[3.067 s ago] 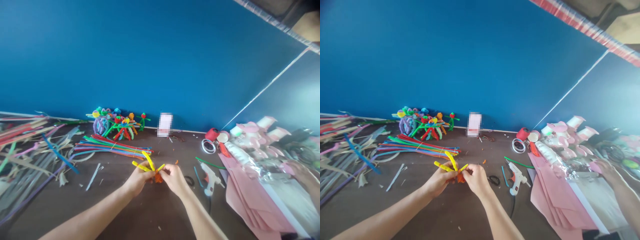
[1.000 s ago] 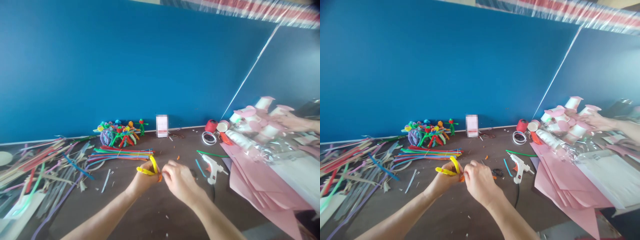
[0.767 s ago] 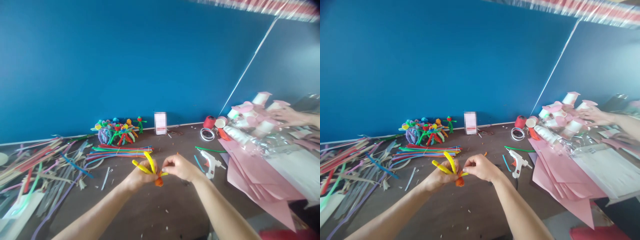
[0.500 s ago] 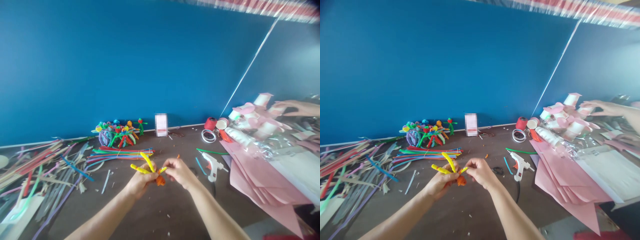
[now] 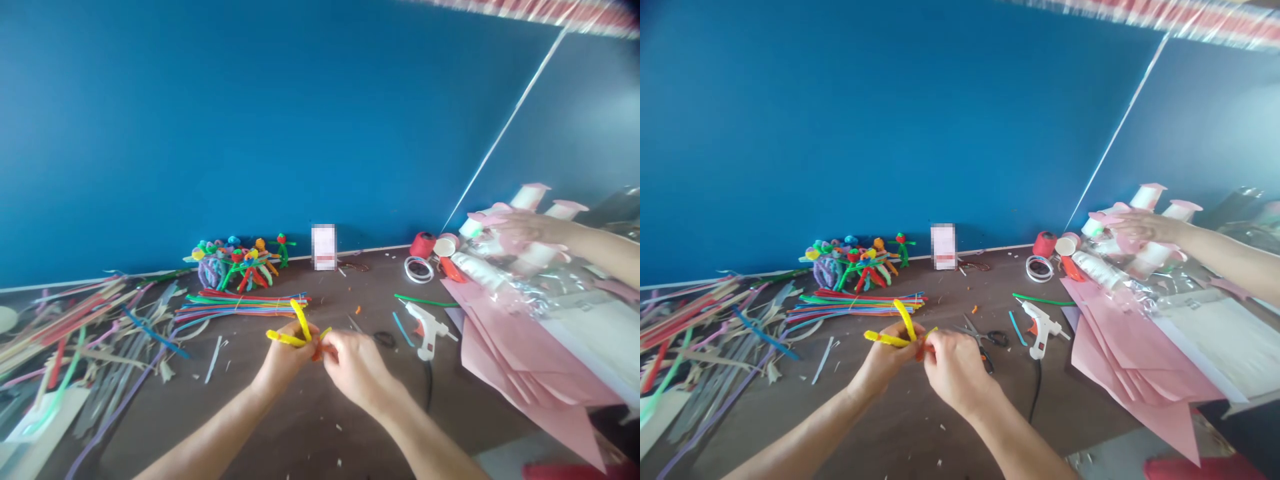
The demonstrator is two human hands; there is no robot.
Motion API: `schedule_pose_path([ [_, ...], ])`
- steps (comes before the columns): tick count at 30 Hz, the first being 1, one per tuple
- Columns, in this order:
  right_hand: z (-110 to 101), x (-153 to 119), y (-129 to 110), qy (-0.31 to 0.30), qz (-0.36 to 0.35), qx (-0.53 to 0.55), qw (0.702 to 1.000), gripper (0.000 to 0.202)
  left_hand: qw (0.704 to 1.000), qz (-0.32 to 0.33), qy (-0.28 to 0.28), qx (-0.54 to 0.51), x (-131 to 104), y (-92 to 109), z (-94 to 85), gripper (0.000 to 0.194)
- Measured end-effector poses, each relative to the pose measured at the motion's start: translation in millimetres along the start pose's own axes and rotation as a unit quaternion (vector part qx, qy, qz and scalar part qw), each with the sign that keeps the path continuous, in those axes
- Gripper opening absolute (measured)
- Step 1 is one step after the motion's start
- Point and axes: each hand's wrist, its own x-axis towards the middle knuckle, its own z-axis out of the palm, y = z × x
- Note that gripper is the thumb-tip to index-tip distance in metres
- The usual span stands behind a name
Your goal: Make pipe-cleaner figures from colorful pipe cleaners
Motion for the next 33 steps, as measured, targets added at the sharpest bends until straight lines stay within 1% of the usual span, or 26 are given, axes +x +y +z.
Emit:
schedule_pose_path([
  [3,-5,0,1,0.003,-0.019,-0.017,1.0,0.015,0.998,0.006,-0.032,0.051,1,1,-2.7,0.007],
  [8,-18,4,2,-0.004,-0.027,-0.015,1.0,0.01,0.994,0.007,-0.089,0.064,0,4,-6.2,0.005],
  [10,-23,9,6,-0.012,-0.017,0.026,0.999,0.01,0.99,-0.005,-0.121,0.068,-2,8,-7.4,0.005],
  [12,-25,15,13,-0.043,0.008,0.114,0.993,0.007,0.987,-0.024,-0.144,0.064,-4,12,-9.1,0.005],
  [13,-26,18,17,-0.069,0.024,0.172,0.982,0.006,0.986,-0.04,-0.153,0.051,-4,13,-10.1,0.004],
  [14,-25,21,22,-0.102,0.042,0.235,0.966,0.006,0.985,-0.06,-0.161,0.025,-5,14,-11.0,0.005],
  [17,-18,27,33,-0.184,0.106,0.4,0.892,0.01,0.974,-0.126,-0.16,-0.1,-6,11,-12.2,0.015],
  [19,-11,26,36,-0.203,0.15,0.466,0.848,0.01,0.964,-0.151,-0.142,-0.165,-6,7,-11.5,0.018],
  [20,-7,25,36,-0.202,0.167,0.48,0.837,0.011,0.962,-0.157,-0.131,-0.183,-6,5,-10.8,0.019],
  [21,-4,24,35,-0.191,0.176,0.479,0.839,0.012,0.961,-0.16,-0.121,-0.192,-6,4,-10.0,0.019],
  [22,-1,22,33,-0.172,0.174,0.463,0.852,0.014,0.961,-0.161,-0.109,-0.196,-6,2,-9.3,0.019],
  [24,1,17,28,-0.118,0.143,0.393,0.9,0.016,0.966,-0.152,-0.081,-0.191,-5,1,-7.7,0.019],
  [26,0,12,20,-0.07,0.097,0.287,0.951,0.017,0.974,-0.131,-0.062,-0.172,-5,2,-5.9,0.019],
  [28,-2,7,13,-0.047,0.06,0.171,0.982,0.018,0.983,-0.1,-0.056,-0.146,-5,2,-3.7,0.017],
  [30,-5,2,6,-0.037,0.034,0.073,0.996,0.018,0.99,-0.067,-0.052,-0.114,-6,3,-1.4,0.015],
  [33,-8,-2,-2,-0.032,-0.01,-0.01,0.999,0.017,0.998,-0.03,-0.019,-0.045,-6,2,0.6,0.008],
])
